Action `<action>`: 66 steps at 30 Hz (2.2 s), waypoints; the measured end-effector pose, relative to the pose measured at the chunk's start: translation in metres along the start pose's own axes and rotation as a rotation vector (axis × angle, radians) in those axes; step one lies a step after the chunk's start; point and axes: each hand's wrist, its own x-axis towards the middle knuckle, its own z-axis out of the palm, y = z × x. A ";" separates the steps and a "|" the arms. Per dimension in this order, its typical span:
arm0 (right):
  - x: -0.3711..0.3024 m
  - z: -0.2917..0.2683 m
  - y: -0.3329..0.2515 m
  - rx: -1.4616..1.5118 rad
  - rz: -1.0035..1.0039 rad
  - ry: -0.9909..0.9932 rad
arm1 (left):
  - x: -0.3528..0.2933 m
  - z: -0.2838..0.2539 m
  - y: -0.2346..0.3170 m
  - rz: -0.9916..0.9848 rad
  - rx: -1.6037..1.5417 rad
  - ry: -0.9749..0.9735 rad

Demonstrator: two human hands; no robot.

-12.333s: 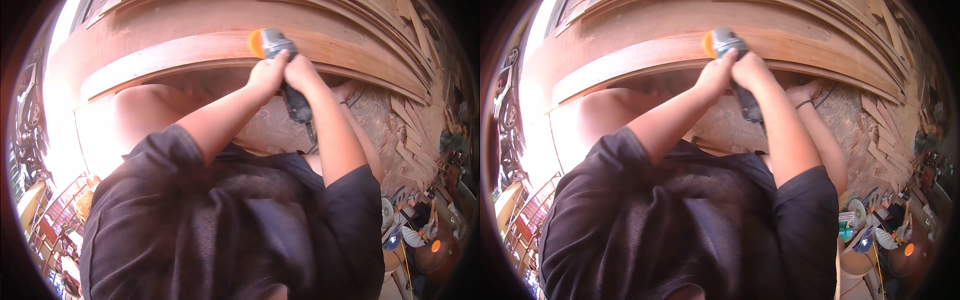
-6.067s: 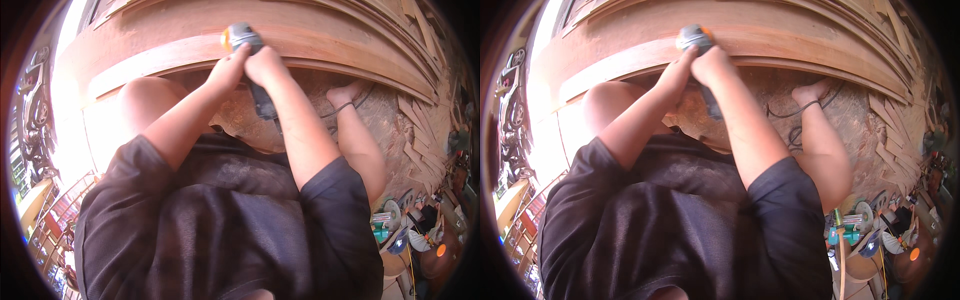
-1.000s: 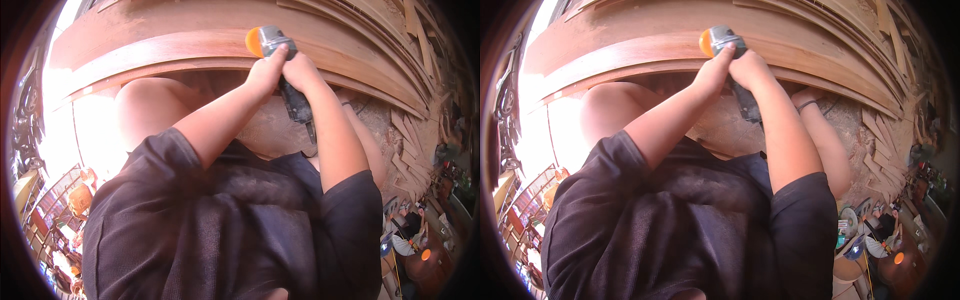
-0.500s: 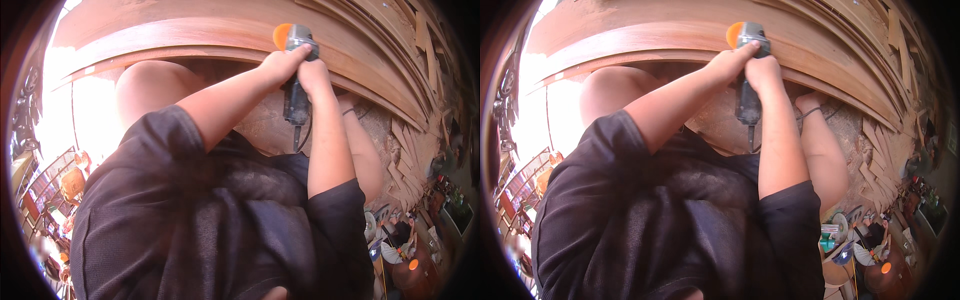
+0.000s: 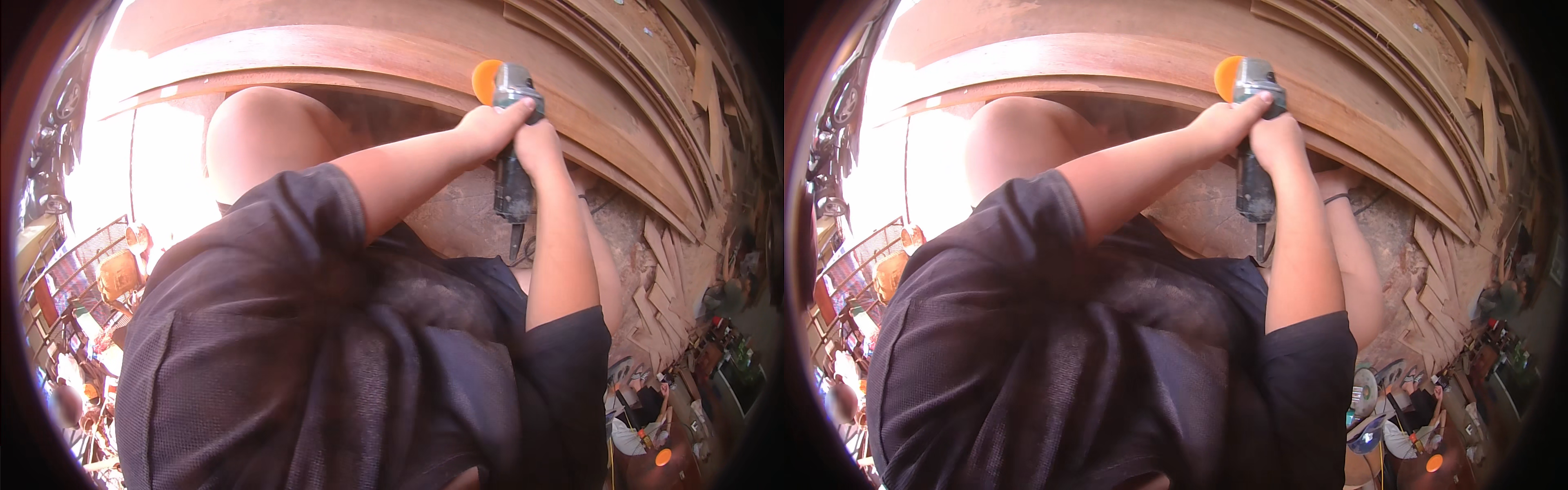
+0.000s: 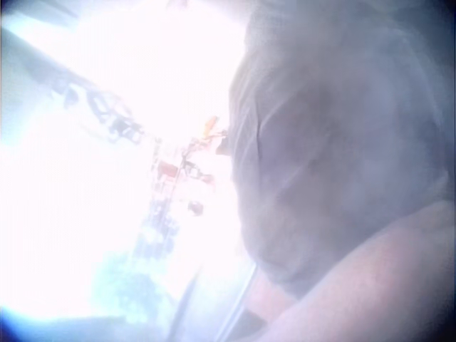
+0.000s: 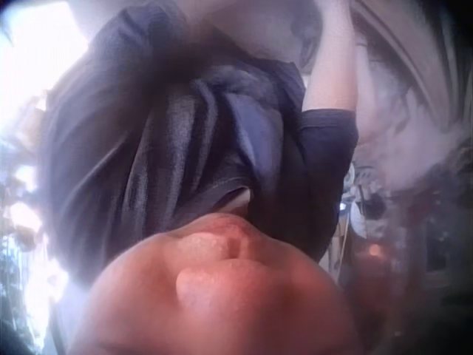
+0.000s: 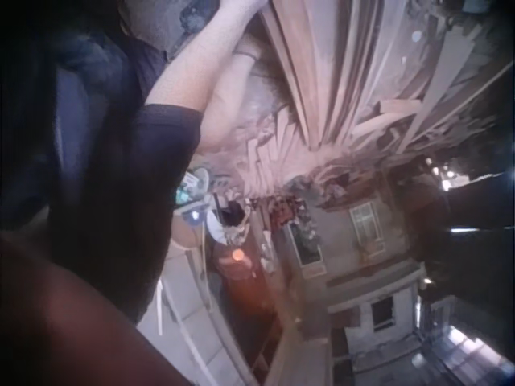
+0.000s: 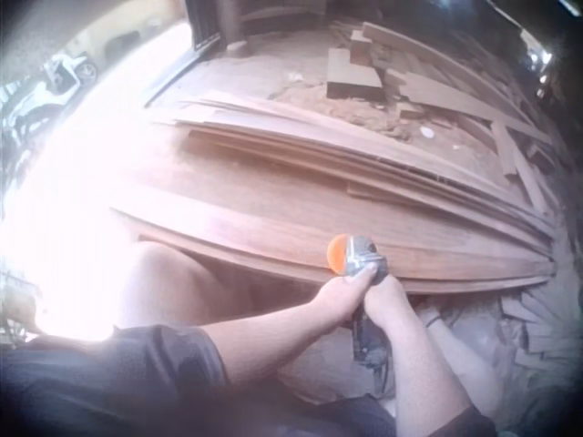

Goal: The person uses an electric sander to smooth the surface of a long, curved wooden plank. They hold the plank with their left hand and operate the sander with their right hand, moving it back and forth along the wood's length.

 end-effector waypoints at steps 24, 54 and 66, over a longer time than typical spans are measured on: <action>-0.033 0.041 -0.057 -0.028 -0.061 -0.180 | -0.078 -0.040 0.002 -0.002 -0.185 0.273; -0.024 -0.005 0.009 0.107 0.105 -0.141 | -0.026 0.012 -0.009 -0.033 0.041 0.047; 0.022 -0.020 0.075 0.282 0.140 0.071 | 0.022 0.052 0.028 -0.074 0.191 -0.144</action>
